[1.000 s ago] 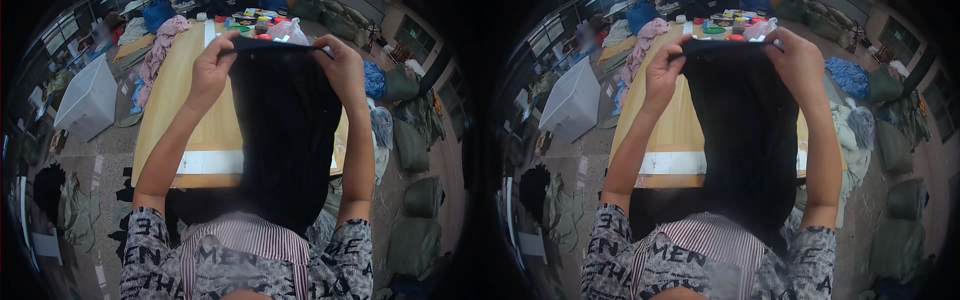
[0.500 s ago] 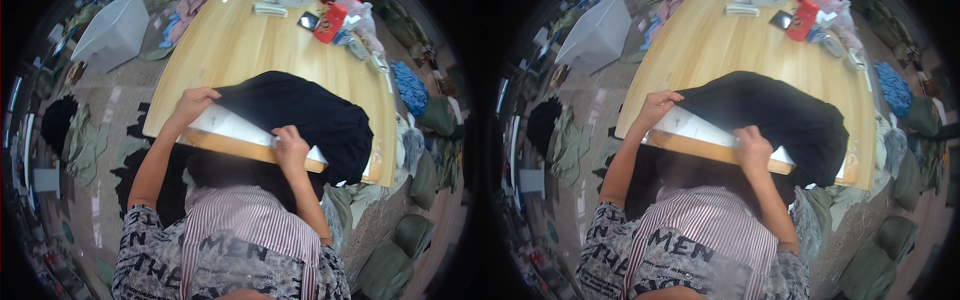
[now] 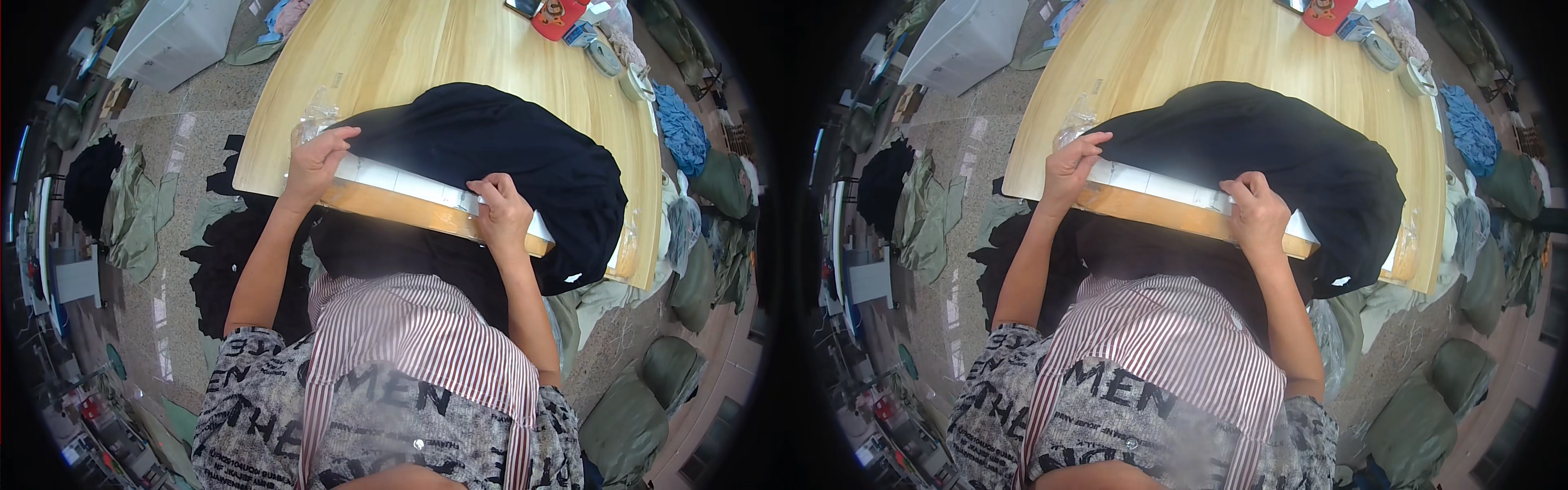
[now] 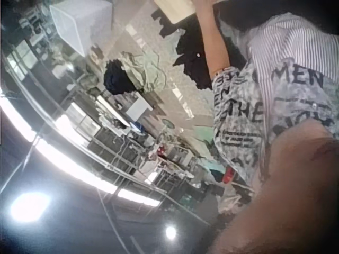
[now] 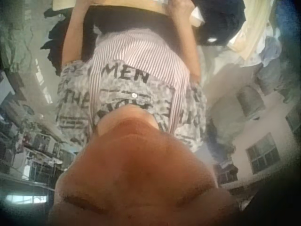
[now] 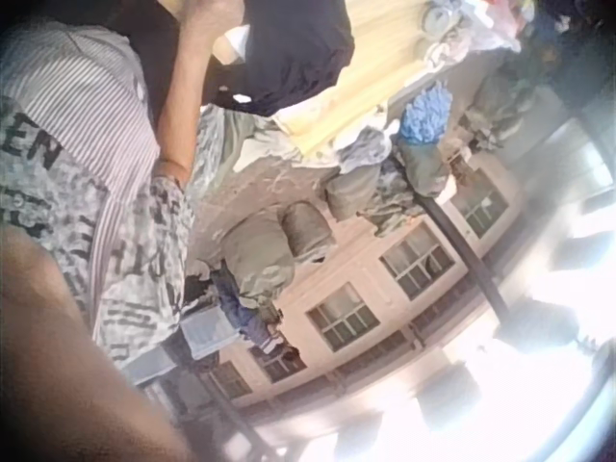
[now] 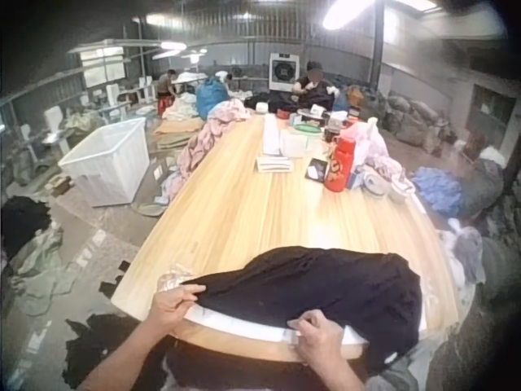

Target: Marking specific points on black garments using a white marker and a transparent guide template.

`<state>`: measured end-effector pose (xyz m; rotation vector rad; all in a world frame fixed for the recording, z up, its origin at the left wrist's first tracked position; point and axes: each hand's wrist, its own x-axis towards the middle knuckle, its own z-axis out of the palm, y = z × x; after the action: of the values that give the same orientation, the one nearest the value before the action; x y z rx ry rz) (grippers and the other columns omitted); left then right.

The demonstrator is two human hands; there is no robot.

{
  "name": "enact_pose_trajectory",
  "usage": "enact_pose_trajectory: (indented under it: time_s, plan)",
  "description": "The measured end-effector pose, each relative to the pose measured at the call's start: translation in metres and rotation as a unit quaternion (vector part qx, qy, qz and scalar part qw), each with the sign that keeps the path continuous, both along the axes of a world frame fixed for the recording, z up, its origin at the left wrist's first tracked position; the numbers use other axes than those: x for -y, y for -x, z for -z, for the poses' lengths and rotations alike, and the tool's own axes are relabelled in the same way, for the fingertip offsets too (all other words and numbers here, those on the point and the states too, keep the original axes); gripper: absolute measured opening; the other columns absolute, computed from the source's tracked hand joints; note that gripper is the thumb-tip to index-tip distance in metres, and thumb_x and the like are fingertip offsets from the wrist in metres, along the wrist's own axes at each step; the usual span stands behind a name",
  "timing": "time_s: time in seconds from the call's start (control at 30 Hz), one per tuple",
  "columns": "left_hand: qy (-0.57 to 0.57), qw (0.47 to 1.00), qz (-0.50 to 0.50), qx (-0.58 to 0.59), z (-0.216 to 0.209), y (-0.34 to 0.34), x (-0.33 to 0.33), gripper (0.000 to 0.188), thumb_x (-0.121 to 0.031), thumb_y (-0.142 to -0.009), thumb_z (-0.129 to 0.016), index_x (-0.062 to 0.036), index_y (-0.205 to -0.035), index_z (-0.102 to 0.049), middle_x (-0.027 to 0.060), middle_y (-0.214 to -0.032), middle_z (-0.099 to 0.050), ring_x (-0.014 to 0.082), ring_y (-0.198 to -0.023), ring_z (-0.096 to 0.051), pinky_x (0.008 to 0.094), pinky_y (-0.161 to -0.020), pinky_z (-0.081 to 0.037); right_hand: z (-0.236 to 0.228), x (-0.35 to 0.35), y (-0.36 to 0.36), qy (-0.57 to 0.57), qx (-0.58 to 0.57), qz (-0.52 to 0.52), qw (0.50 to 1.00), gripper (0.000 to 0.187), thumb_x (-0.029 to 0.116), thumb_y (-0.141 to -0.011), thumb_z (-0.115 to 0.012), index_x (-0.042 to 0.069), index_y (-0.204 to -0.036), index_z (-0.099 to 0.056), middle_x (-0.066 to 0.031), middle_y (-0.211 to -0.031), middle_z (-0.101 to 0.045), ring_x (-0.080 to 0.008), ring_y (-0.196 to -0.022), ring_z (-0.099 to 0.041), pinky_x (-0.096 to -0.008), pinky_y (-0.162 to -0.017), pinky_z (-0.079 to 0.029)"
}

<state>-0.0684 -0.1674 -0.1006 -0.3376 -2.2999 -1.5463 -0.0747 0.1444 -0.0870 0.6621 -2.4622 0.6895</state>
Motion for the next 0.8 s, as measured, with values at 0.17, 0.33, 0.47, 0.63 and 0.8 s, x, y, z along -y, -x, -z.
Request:
enact_pose_trajectory:
  time_s: [0.17, 0.33, 0.47, 0.63, 0.8]
  plan:
    - [0.155, 0.988, -0.019, -0.023, 0.003, 0.0, 0.0, 0.007, 0.007, -0.083, -0.056, 0.0023, -0.088, -0.059, 0.0108, -0.109, -0.068, 0.0209, -0.093, -0.064, 0.0275, -0.085, -0.048, 0.003, -0.003, -0.003, -0.011, -0.011, -0.011, 1.0, 0.028, -0.006, -0.06, -0.063, 0.013, -0.08, -0.068, -0.0005, -0.079, -0.058, -0.0179, -0.056, -0.058, -0.031, -0.051, -0.046]
    - [0.159, 0.986, -0.039, -0.03, 0.004, -0.001, 0.001, 0.006, 0.006, -0.082, -0.056, 0.0022, -0.085, -0.058, 0.0106, -0.109, -0.068, 0.0233, -0.088, -0.062, 0.0312, -0.09, -0.046, 0.001, -0.005, -0.009, 0.004, 0.013, -0.041, 0.999, 0.034, -0.002, -0.059, -0.065, 0.013, -0.089, -0.071, -0.0017, -0.083, -0.06, -0.0194, -0.062, -0.059, -0.0323, -0.056, -0.047]
    - [0.202, 0.977, -0.033, -0.062, -0.001, 0.003, -0.003, 0.007, 0.006, -0.082, -0.057, 0.0009, -0.085, -0.06, 0.0103, -0.109, -0.068, 0.0269, -0.099, -0.063, 0.0424, -0.099, -0.041, -0.005, -0.007, -0.009, 0.011, 0.043, -0.042, 0.998, 0.032, 0.0, -0.062, -0.065, 0.013, -0.091, -0.071, -0.0027, -0.085, -0.061, -0.0209, -0.067, -0.06, -0.0342, -0.06, -0.047]
    - [0.162, 0.962, -0.138, -0.171, -0.004, -0.026, -0.05, 0.015, 0.006, -0.078, -0.058, -0.0014, -0.089, -0.064, 0.0143, -0.107, -0.065, 0.0359, -0.106, -0.058, 0.0445, -0.096, -0.044, 0.002, -0.005, -0.004, 0.044, 0.049, -0.037, 0.997, 0.026, -0.001, -0.063, -0.065, 0.011, -0.085, -0.071, -0.0027, -0.086, -0.061, -0.0224, -0.069, -0.061, -0.0346, -0.062, -0.049]
    - [0.265, 0.96, 0.021, -0.084, -0.008, -0.032, -0.133, 0.032, -0.013, -0.081, -0.067, -0.0016, -0.11, -0.06, 0.0144, -0.126, -0.056, 0.0344, -0.125, -0.047, 0.0484, -0.105, -0.035, 0.006, -0.004, -0.004, 0.044, 0.064, -0.033, 0.996, 0.022, -0.002, -0.07, -0.066, 0.008, -0.089, -0.07, -0.0049, -0.087, -0.062, -0.021, -0.069, -0.061, -0.031, -0.061, -0.048]
